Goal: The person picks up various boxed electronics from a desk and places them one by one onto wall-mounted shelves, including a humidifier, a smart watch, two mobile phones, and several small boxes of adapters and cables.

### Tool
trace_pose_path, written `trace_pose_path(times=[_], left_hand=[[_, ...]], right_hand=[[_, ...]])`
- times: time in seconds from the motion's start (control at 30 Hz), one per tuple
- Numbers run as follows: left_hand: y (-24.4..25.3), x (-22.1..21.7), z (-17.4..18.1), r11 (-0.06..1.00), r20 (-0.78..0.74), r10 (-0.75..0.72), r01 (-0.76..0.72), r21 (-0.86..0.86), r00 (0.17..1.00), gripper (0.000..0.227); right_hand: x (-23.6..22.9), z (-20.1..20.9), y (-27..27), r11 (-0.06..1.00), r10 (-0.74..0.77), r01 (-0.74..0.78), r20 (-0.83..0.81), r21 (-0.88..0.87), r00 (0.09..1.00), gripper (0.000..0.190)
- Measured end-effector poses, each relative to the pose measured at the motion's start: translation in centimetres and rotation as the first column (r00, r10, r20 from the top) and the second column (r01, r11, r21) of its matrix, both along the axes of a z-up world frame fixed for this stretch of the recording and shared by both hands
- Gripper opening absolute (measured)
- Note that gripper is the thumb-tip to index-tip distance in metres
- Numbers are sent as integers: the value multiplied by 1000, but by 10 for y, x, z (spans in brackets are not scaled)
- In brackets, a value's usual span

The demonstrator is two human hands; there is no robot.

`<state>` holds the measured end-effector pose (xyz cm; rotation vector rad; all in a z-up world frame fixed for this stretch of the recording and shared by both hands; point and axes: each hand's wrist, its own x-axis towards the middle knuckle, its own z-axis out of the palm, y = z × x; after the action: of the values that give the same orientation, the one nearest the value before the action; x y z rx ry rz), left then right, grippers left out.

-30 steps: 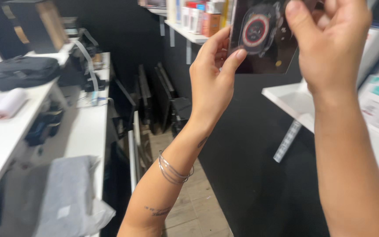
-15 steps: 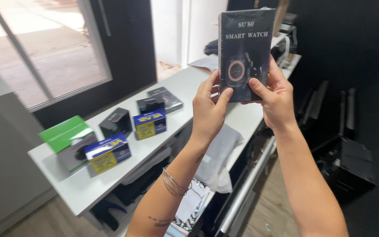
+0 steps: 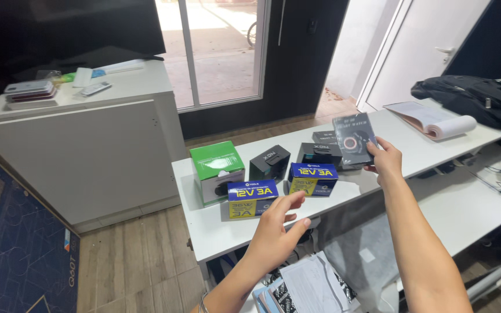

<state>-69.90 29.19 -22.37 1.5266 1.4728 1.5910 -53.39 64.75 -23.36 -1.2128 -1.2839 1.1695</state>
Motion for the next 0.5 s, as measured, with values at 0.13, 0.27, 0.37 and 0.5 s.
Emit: trace_pose_path(times=[0.13, 0.27, 0.37, 0.5], left_hand=[[-21, -6, 9, 996, 38, 9, -5, -93, 999, 45], [-25, -5, 13, 994, 63, 7, 0, -106, 998, 41], [-21, -2, 9, 995, 76, -5, 13, -100, 997, 39], [-18, 4, 6, 987, 104, -32, 48, -150, 994, 42]], right_hand=[[-9, -24, 30, 993, -16, 31, 125, -116, 992, 41], [-14, -29, 39, 991, -54, 81, 231, -107, 971, 37], [-17, -16, 17, 982, -97, 144, 333, -119, 938, 36], [-13, -28, 24, 978, -161, 198, 365, -66, 917, 31]])
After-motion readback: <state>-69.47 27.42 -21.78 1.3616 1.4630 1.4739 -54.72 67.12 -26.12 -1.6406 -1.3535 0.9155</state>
